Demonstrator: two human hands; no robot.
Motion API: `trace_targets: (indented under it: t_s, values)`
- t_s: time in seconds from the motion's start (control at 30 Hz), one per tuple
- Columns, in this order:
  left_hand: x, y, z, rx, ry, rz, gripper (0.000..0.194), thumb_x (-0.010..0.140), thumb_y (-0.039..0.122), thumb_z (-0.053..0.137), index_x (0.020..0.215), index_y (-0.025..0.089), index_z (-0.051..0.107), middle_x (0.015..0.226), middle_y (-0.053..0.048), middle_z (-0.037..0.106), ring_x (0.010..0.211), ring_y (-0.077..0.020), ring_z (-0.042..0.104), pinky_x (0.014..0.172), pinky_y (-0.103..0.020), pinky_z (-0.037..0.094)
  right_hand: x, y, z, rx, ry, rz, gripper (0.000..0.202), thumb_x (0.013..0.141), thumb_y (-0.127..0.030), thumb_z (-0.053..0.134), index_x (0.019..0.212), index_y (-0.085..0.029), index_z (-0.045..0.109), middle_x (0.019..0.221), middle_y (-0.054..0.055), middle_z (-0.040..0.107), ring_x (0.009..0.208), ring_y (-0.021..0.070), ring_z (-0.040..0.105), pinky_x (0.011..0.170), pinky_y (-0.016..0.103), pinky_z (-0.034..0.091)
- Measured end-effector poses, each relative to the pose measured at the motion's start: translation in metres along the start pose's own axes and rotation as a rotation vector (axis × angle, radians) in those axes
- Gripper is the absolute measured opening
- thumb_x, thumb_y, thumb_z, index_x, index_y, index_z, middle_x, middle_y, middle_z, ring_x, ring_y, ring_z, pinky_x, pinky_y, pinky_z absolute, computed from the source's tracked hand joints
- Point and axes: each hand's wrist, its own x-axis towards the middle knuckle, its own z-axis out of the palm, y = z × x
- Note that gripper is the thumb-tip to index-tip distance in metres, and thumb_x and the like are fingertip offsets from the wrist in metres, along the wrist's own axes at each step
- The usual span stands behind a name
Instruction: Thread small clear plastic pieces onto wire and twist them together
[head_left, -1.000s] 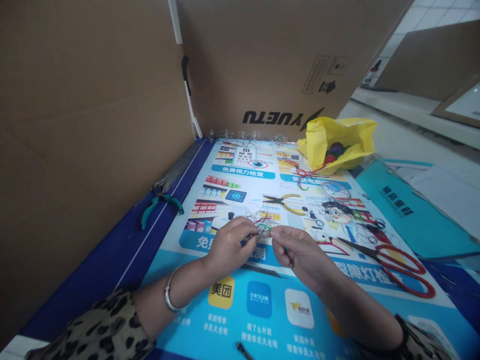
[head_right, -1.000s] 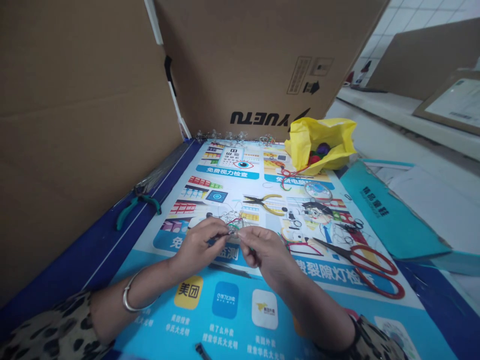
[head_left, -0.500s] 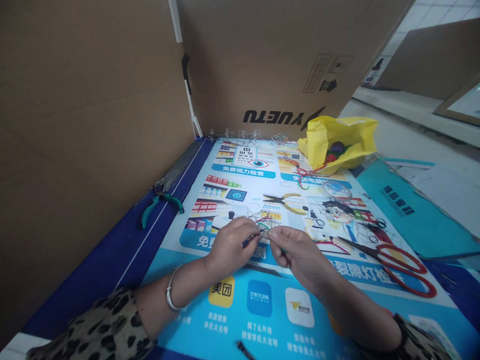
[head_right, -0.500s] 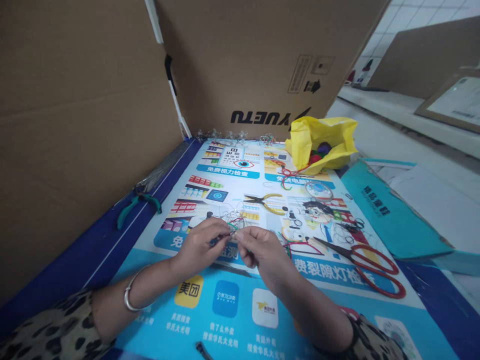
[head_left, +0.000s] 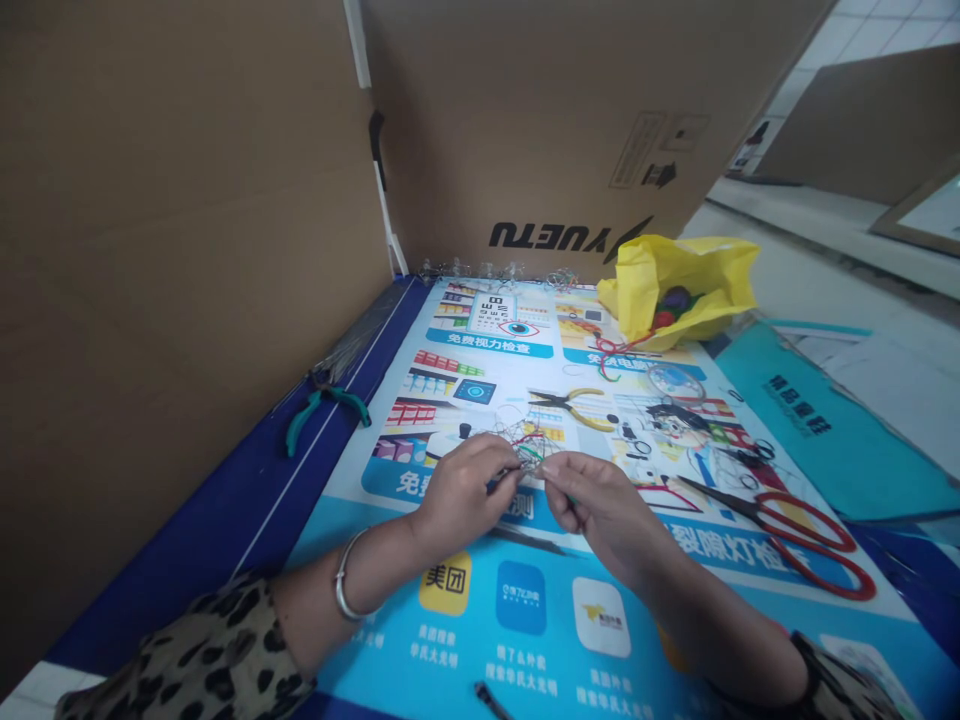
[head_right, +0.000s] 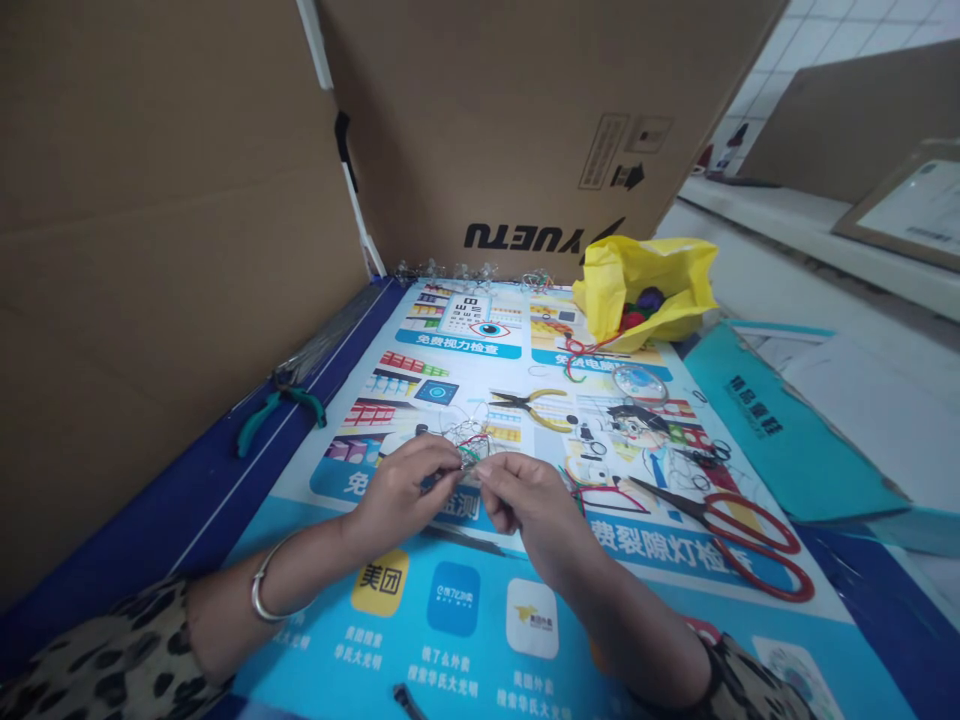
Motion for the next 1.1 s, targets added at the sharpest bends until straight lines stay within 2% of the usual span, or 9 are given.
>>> trace_targets:
  t_s: [0.2, 0.37, 0.7, 0.97, 1.1]
  values:
    - [0.0021, -0.0007, 0.0008, -0.108, 0.023, -0.117, 0.008, 0.078, 0.012, 0.055, 0.077, 0.017, 0.061, 0.081, -0.004, 0.062, 0.078, -0.0130, 0.058, 0.071, -0.027, 0.048, 0.0019, 0.0025, -0.0024, -0.108, 0.022, -0.017, 0.024, 0.079, -0.036, 0.061, 0.067, -0.016, 0.058, 0.050, -0.004, 0.049, 0.042, 0.0054, 0.040, 0.042, 0.020, 0.026]
    - [0.0041, -0.0008, 0.0013, -0.182, 0.034, -0.157, 0.007, 0.077, 0.012, 0.057, 0.075, 0.016, 0.061, 0.079, -0.004, 0.062, 0.077, -0.0134, 0.057, 0.069, -0.027, 0.048, 0.0012, 0.0022, -0.0025, -0.141, 0.045, -0.029, 0.024, 0.079, -0.039, 0.060, 0.070, -0.016, 0.060, 0.051, -0.004, 0.050, 0.042, 0.0054, 0.041, 0.042, 0.020, 0.028]
    - [0.0066, 0.0018, -0.0019, -0.261, -0.030, -0.240, 0.010, 0.076, 0.011, 0.055, 0.078, 0.016, 0.063, 0.081, -0.004, 0.061, 0.076, -0.0139, 0.056, 0.067, -0.027, 0.047, 0.0010, 0.0021, -0.0036, -0.170, 0.027, -0.048, 0.022, 0.078, -0.038, 0.061, 0.073, -0.017, 0.060, 0.052, -0.004, 0.050, 0.044, 0.0063, 0.043, 0.044, 0.020, 0.032]
    - [0.0062, 0.0011, -0.0019, -0.290, -0.045, -0.254, 0.010, 0.076, 0.013, 0.054, 0.078, 0.016, 0.063, 0.082, -0.005, 0.061, 0.075, -0.0139, 0.056, 0.062, -0.025, 0.045, -0.0008, 0.0003, -0.0030, -0.194, 0.021, -0.063, 0.024, 0.078, -0.041, 0.060, 0.074, -0.017, 0.059, 0.053, -0.004, 0.051, 0.045, 0.0066, 0.043, 0.045, 0.021, 0.033]
    - [0.0068, 0.0011, -0.0037, -0.296, -0.012, -0.246, 0.011, 0.077, 0.013, 0.053, 0.080, 0.016, 0.063, 0.083, -0.005, 0.061, 0.079, -0.0147, 0.057, 0.069, -0.028, 0.047, 0.0013, 0.0040, -0.0070, -0.173, -0.013, -0.093, 0.022, 0.082, -0.039, 0.057, 0.077, -0.017, 0.057, 0.054, -0.005, 0.050, 0.046, 0.0069, 0.043, 0.046, 0.021, 0.033]
